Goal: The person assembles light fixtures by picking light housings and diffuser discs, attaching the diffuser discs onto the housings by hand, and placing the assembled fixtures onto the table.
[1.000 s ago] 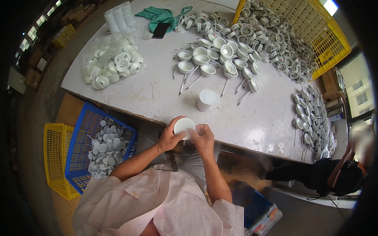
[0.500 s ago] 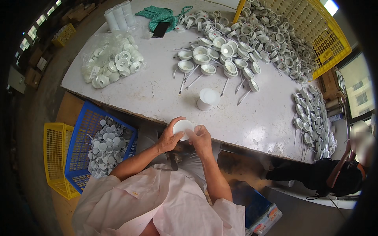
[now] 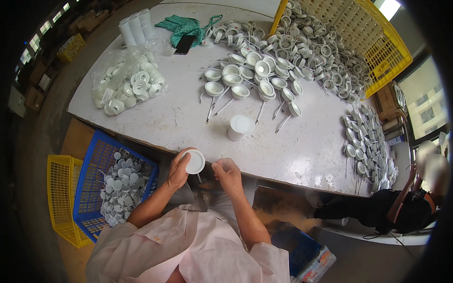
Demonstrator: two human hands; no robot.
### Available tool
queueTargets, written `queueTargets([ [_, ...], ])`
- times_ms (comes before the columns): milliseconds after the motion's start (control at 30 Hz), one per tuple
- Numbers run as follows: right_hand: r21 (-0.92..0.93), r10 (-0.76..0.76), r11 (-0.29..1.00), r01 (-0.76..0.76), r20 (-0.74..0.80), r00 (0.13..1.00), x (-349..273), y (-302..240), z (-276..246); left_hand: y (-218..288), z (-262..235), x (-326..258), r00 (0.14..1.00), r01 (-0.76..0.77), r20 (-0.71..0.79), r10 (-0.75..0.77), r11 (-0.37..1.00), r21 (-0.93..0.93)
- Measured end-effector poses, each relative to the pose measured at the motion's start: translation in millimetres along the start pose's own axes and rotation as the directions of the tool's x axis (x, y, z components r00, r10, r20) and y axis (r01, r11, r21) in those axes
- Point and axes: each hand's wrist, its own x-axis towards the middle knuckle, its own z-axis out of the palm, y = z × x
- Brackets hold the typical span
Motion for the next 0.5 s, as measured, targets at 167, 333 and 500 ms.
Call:
queueTargets([
  [167,0.015,-0.118,0.992,0.122,-0.158,0.98,2,-5,-40,1,-96,-8,0.969,-0.12,-0.231,0.091,0.986,-0.118],
  [333,0.087,-0.119,0.984,0.154,-0.317,0.941,-1,-15,-74,-4,-201,-37,0.907,-0.094,-0.419,-0.04,0.951,-0.295],
  [500,0.121,-0.102,0.979,0.162,-0.397,0.912,-1,-15,-91,-49,-318,-57,0.808,-0.133,-0.576,-0.124,0.914,-0.384],
])
